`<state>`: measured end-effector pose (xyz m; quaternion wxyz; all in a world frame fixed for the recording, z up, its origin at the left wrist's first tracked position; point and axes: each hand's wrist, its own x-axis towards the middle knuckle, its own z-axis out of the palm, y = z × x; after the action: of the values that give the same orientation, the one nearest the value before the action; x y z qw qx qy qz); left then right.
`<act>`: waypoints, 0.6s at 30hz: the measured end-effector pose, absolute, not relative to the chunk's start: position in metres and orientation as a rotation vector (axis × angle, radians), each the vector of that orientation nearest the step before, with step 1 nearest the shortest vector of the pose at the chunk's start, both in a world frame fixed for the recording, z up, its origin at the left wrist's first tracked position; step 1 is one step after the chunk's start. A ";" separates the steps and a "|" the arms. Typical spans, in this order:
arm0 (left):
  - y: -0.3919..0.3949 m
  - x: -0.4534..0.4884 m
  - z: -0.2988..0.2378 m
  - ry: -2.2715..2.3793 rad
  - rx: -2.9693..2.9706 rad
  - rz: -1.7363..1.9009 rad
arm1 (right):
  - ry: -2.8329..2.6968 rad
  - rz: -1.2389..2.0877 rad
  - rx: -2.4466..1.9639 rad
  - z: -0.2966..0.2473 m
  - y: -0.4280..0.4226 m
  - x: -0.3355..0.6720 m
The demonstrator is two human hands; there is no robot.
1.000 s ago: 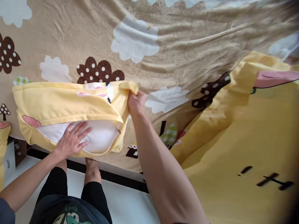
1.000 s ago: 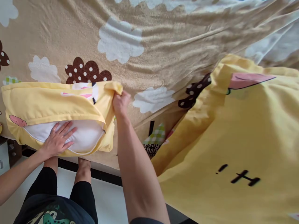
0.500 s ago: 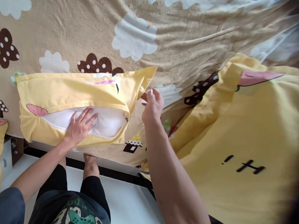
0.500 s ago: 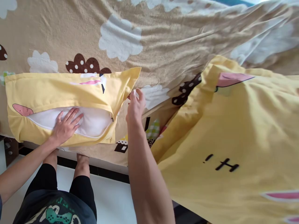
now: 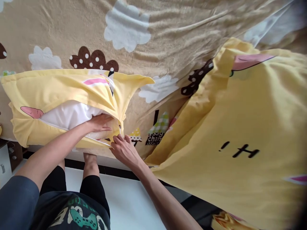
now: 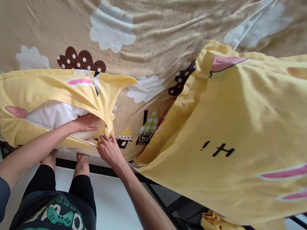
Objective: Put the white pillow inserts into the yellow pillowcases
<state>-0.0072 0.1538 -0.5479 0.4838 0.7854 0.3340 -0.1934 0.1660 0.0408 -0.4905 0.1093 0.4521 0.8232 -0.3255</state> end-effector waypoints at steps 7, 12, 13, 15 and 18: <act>0.114 0.026 -0.537 0.474 2.097 -0.368 | 2.534 -0.877 1.476 -0.443 0.038 0.189; 0.093 0.054 -0.554 0.369 2.131 -0.417 | 2.546 -0.844 1.485 -0.437 0.038 0.189; 0.091 0.055 -0.561 0.471 2.136 -0.468 | 2.536 -0.835 1.497 -0.437 0.038 0.188; 0.091 0.055 -0.575 0.627 2.130 -0.537 | 2.517 -0.828 1.517 -0.438 0.038 0.188; 0.091 0.052 -0.586 0.721 2.116 -0.584 | 2.499 -0.857 1.524 -0.438 0.038 0.190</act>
<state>0.0521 0.0907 -0.5856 0.4039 0.8378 0.2854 -0.2312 0.1897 0.0375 -0.4378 0.0457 0.4991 0.8186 -0.2807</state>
